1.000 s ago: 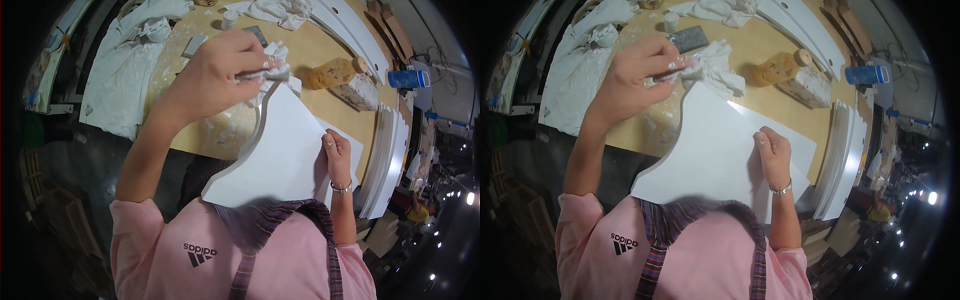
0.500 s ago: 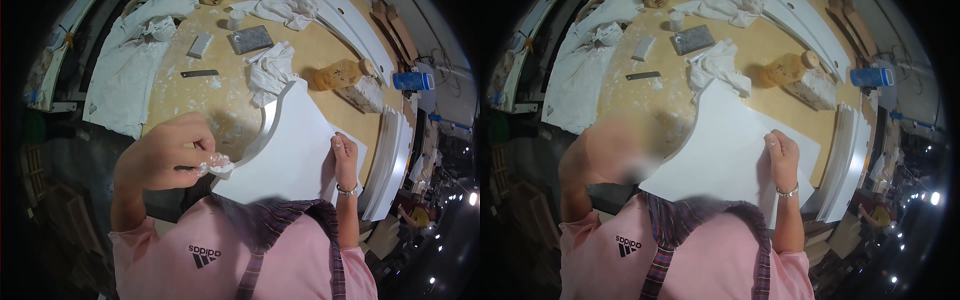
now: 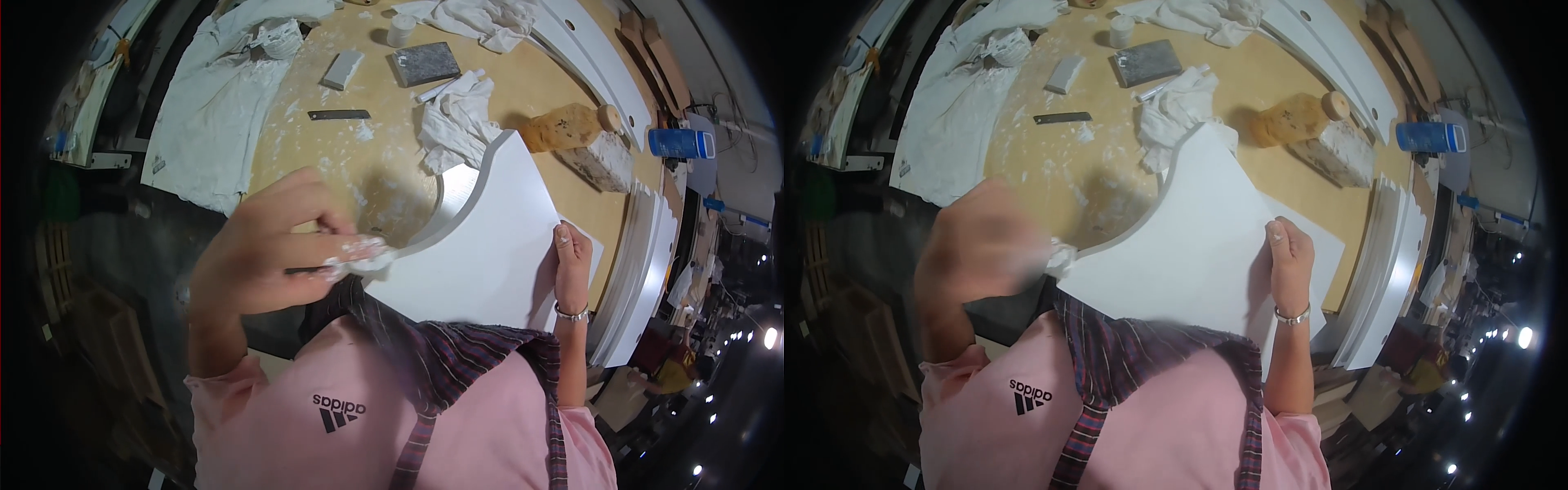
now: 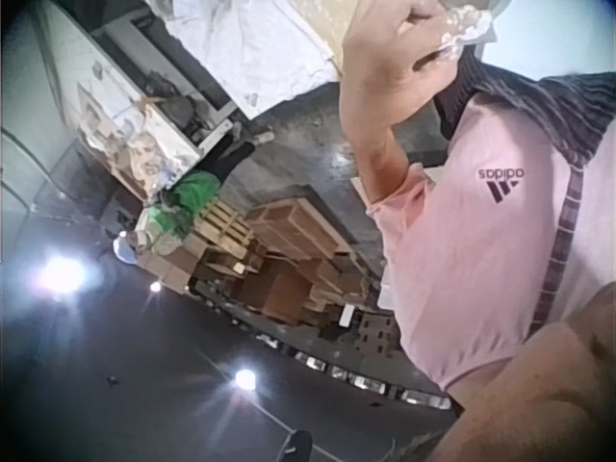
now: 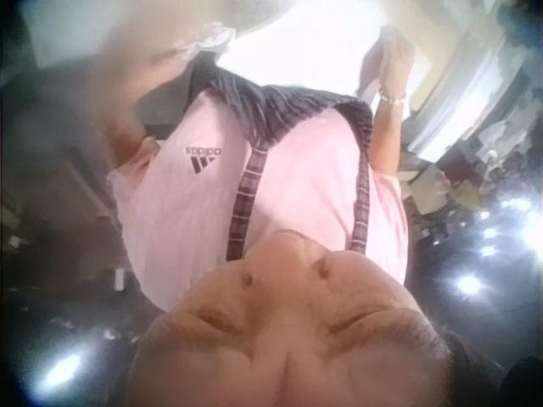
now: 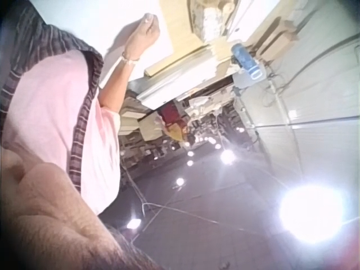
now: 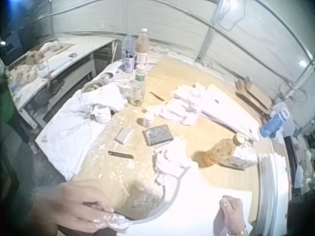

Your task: The person wipes a white furniture panel with a cloth, applies white paste to the edges of curved panels using a scraper, and smooths the paste with their hand.

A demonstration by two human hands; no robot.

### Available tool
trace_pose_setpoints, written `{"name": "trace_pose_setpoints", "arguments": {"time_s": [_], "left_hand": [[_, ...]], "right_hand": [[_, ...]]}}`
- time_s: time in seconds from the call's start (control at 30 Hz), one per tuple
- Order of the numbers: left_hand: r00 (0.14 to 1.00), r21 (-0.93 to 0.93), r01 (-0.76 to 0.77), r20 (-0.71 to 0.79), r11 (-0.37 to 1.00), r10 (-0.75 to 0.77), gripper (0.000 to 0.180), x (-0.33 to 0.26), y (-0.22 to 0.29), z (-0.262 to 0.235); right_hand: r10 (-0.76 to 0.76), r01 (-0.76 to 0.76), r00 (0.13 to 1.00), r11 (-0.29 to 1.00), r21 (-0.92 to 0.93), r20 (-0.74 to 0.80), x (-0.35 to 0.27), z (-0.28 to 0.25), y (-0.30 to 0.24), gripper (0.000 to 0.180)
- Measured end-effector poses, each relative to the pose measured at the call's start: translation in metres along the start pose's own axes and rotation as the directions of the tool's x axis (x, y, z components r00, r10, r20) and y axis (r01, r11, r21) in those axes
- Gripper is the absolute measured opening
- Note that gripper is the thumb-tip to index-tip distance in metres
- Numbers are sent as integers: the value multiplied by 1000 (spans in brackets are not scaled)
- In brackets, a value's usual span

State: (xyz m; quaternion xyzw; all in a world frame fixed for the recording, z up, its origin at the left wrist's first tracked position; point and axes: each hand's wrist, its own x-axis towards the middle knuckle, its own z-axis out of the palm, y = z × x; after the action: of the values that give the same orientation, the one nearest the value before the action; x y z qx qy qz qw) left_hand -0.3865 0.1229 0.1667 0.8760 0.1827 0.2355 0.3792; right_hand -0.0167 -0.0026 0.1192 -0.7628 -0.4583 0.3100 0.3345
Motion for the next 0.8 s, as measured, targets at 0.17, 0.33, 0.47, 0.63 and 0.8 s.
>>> {"name": "trace_pose_setpoints", "arguments": {"time_s": [0.17, 0.33, 0.47, 0.63, 0.8], "left_hand": [[1000, -113, -16, 13, 993, 18, 36, 4, -3, 8], [994, -2, 82, 72, 997, -81, 39, -13, 2, -1], [996, -88, -32, -88, 996, 24, 37, 17, -5, 18], [995, -66, 19, 96, 998, -13, 43, -17, -11, 6], [991, 70, 128, -48, 989, -125, 37, -2, 2, 6]], "right_hand": [[24, -24, 999, 1000, -6, -27, 1, -4, 4, 42], [39, -39, 999, 999, 1, -34, -3, -4, 9, 41], [19, -18, 1000, 1000, 10, -10, -1, -1, 5, 41], [-7, 2, 998, 996, -86, -57, -5, -6, 10, 41], [10, -11, 999, 999, -33, -52, -4, -4, 7, 41]]}}
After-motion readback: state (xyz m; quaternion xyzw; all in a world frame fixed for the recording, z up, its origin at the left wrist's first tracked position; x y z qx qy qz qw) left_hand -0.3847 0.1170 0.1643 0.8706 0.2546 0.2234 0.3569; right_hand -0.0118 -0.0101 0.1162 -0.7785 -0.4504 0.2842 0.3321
